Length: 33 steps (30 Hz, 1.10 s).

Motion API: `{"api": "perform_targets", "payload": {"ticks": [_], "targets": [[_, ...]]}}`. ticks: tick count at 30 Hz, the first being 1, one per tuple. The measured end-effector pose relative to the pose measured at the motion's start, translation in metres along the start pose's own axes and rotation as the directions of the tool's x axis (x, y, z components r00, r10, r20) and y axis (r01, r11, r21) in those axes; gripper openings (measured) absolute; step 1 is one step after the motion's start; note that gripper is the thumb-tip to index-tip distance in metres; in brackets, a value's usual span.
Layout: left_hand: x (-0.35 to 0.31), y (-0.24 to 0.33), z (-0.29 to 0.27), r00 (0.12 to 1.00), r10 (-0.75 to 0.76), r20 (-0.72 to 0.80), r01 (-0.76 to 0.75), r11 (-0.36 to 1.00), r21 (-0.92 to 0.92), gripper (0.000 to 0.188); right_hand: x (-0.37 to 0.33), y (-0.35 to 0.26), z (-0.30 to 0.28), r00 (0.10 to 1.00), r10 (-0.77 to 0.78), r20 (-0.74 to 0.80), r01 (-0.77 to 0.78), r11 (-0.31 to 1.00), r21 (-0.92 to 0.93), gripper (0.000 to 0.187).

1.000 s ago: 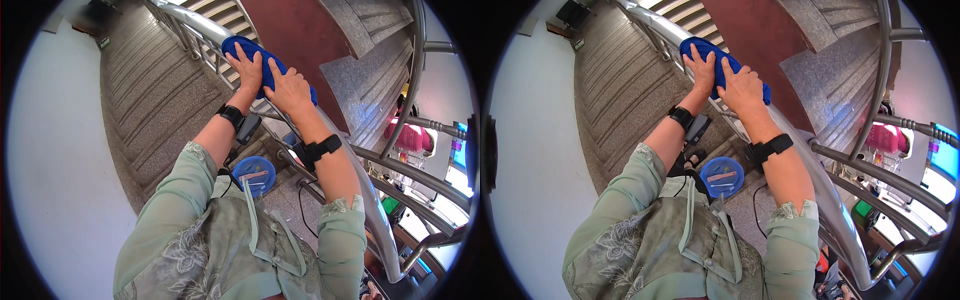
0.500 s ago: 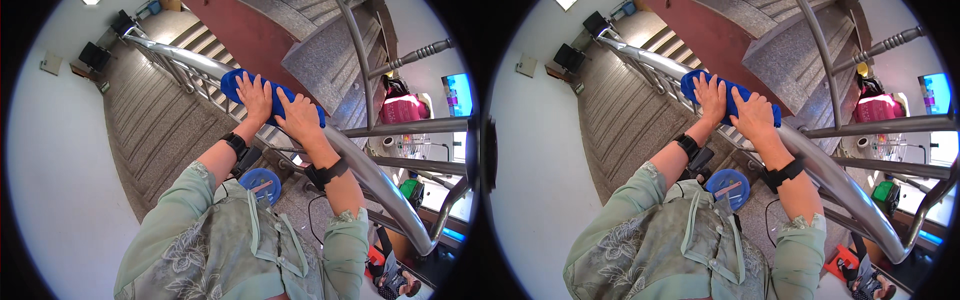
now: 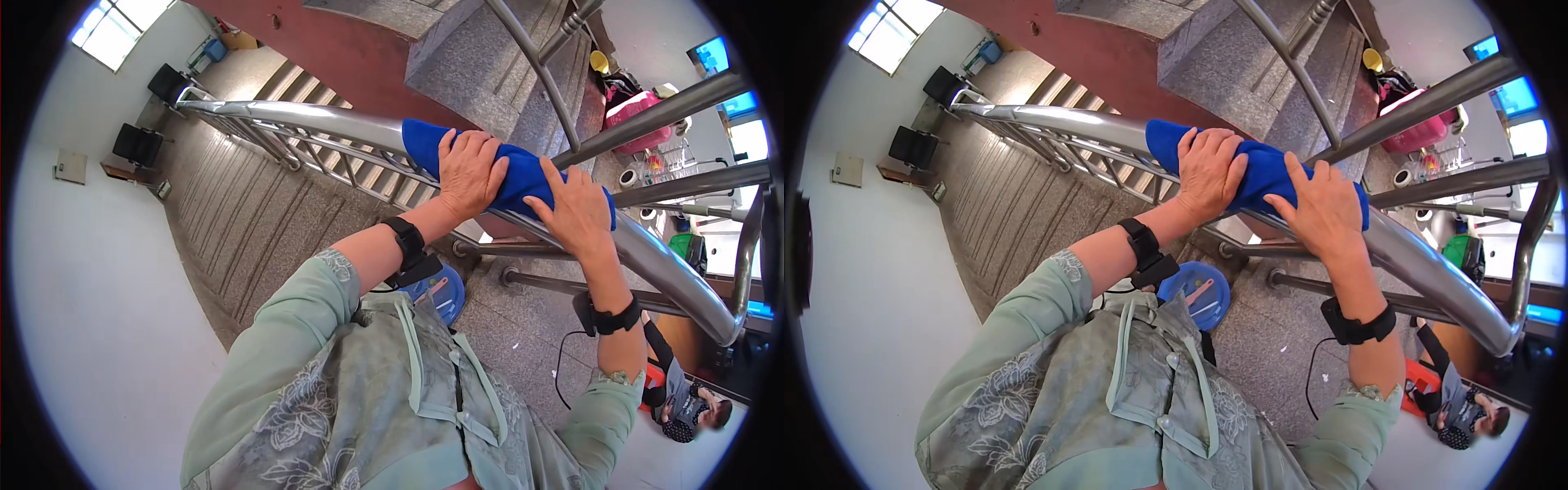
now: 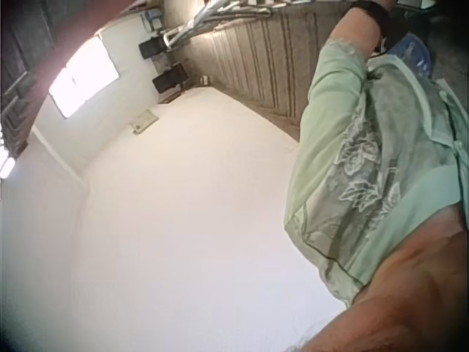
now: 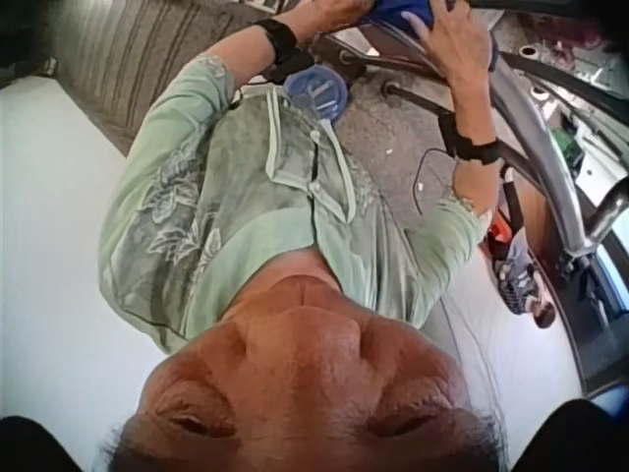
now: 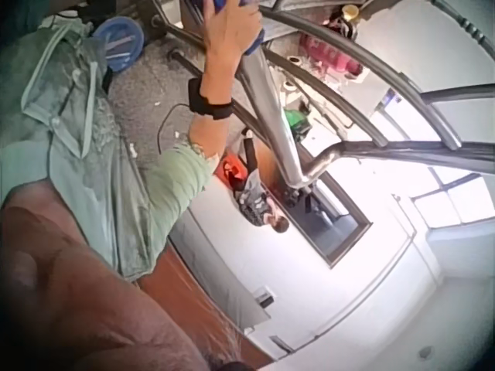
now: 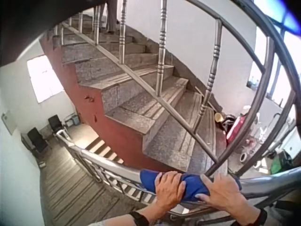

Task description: The person rinses a blue cloth in a basin of water, wrings it out, and wipes down the metal handrail of a staircase. They move along the railing, wiping the top and sides with the cloth.

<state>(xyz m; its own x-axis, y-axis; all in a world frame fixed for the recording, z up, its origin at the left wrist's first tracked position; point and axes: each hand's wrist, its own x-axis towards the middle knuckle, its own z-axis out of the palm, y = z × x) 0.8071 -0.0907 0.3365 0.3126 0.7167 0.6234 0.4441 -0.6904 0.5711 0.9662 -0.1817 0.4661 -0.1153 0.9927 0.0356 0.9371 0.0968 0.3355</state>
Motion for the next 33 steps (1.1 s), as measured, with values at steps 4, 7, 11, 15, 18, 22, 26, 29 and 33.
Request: {"api": "perform_targets", "payload": {"ticks": [4,7,11,15,18,22,26,29,33], "targets": [[0.01,0.046,0.009,0.979,0.2,0.041,-0.199,0.979,-0.045,0.056,-0.041,0.04,-0.018,0.998,0.066,-0.023,-0.066,0.998,-0.01,0.058],[0.019,0.08,0.021,0.924,0.363,0.124,-0.355,0.932,-0.078,0.083,-0.069,0.067,-0.024,0.991,0.094,-0.093,-0.097,0.995,-0.027,0.053],[0.033,0.123,0.037,0.884,0.425,0.195,-0.416,0.905,-0.088,0.088,-0.107,0.105,-0.028,0.979,0.183,-0.086,-0.188,0.981,-0.046,0.046],[0.05,0.166,0.056,0.811,0.581,0.076,-0.581,0.814,-0.02,0.094,-0.14,0.142,-0.032,0.955,0.262,-0.138,-0.279,0.952,-0.126,0.038],[0.059,0.19,0.07,0.767,0.578,0.279,-0.53,0.816,-0.232,0.096,-0.156,0.166,-0.035,0.925,0.343,-0.16,-0.364,0.923,-0.124,0.033],[0.06,0.189,0.074,0.796,0.526,0.299,-0.438,0.842,-0.314,0.094,-0.165,0.174,-0.029,0.885,0.416,-0.207,-0.444,0.889,-0.11,0.031],[0.056,0.17,0.061,0.812,0.543,0.215,-0.472,0.827,-0.306,0.09,-0.16,0.156,-0.023,0.857,0.374,-0.355,-0.449,0.88,-0.157,0.031],[0.053,0.142,0.044,0.801,0.55,0.236,-0.492,0.83,-0.262,0.089,-0.145,0.131,-0.019,0.852,0.364,-0.376,-0.451,0.875,-0.176,0.033],[0.047,0.081,0.023,0.81,0.525,0.26,-0.498,0.851,-0.169,0.084,-0.108,0.089,-0.003,0.87,0.349,-0.349,-0.421,0.894,-0.156,0.038]]}}
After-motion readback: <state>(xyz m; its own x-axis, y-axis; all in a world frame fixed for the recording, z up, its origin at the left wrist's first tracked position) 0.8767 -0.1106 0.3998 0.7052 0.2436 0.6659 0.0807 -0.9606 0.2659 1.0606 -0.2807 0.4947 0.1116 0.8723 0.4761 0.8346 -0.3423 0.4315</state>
